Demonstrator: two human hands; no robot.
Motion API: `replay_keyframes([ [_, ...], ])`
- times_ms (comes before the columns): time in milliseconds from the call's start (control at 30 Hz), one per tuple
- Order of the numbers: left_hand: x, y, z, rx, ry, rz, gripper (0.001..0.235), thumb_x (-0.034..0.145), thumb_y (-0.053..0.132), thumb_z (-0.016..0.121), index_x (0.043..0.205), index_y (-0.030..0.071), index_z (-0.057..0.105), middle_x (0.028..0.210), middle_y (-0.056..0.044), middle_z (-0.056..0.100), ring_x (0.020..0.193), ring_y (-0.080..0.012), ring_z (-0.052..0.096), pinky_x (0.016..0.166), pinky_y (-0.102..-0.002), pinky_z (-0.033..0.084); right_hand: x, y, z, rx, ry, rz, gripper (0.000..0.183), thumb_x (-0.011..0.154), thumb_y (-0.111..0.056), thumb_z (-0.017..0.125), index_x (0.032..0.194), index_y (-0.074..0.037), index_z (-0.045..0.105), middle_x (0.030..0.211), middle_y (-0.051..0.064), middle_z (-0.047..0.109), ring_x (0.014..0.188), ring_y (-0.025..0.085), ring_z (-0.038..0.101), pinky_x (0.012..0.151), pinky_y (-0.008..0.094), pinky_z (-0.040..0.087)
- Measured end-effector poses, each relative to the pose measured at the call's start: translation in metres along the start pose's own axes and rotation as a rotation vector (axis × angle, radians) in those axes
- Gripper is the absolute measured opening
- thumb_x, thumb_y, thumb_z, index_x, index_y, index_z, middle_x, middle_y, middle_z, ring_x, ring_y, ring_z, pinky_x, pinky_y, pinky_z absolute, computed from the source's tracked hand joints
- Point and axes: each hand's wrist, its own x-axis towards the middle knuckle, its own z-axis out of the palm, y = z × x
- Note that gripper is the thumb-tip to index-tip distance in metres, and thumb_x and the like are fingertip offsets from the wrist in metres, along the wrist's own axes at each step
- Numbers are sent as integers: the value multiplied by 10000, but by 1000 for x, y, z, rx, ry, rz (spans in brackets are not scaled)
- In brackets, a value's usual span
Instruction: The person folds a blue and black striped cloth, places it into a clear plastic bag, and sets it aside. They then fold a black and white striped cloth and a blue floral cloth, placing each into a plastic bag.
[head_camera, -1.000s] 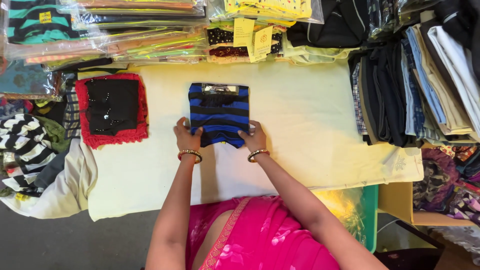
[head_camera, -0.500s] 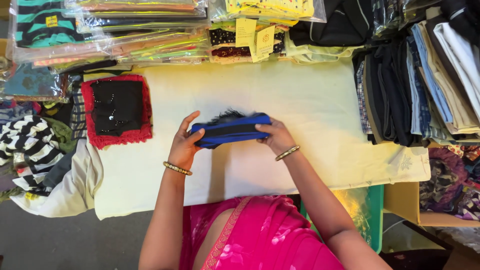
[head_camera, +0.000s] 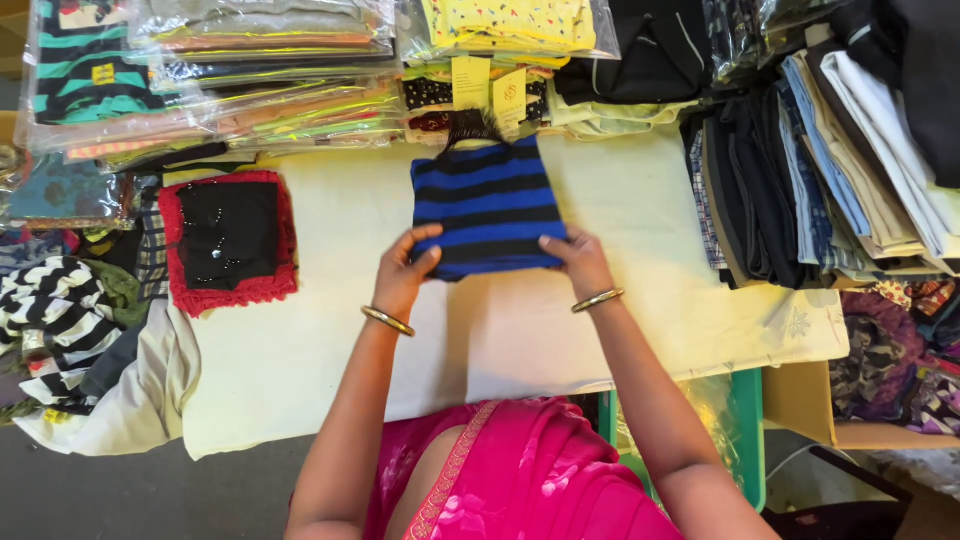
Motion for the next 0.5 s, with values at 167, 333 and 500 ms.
replay_keyframes([
  [167,4,-158,-40,130,86,-181,295,900,63,719,1190,114,720,970,-14,685,795,-103,662,665,-285,606,24,152,-33,-286,79,143,393,835,-197,800,1171,-38,674,947,55,732,806,126,696,603,280,592],
  [333,-11,-177,-41,278,171,-200,226,920,86,736,1144,108,750,884,-24,678,715,-112,625,605,-282,565,15,167,-26,-276,163,102,482,836,-203,810,1242,-55,597,899,75,720,765,118,675,576,278,558],
  [500,-17,-136,-23,448,170,18,230,885,80,755,1112,108,769,803,-7,680,670,-95,589,599,-255,518,23,154,-25,-326,83,-121,544,791,-48,805,1290,-87,592,833,69,705,724,110,651,635,256,531],
])
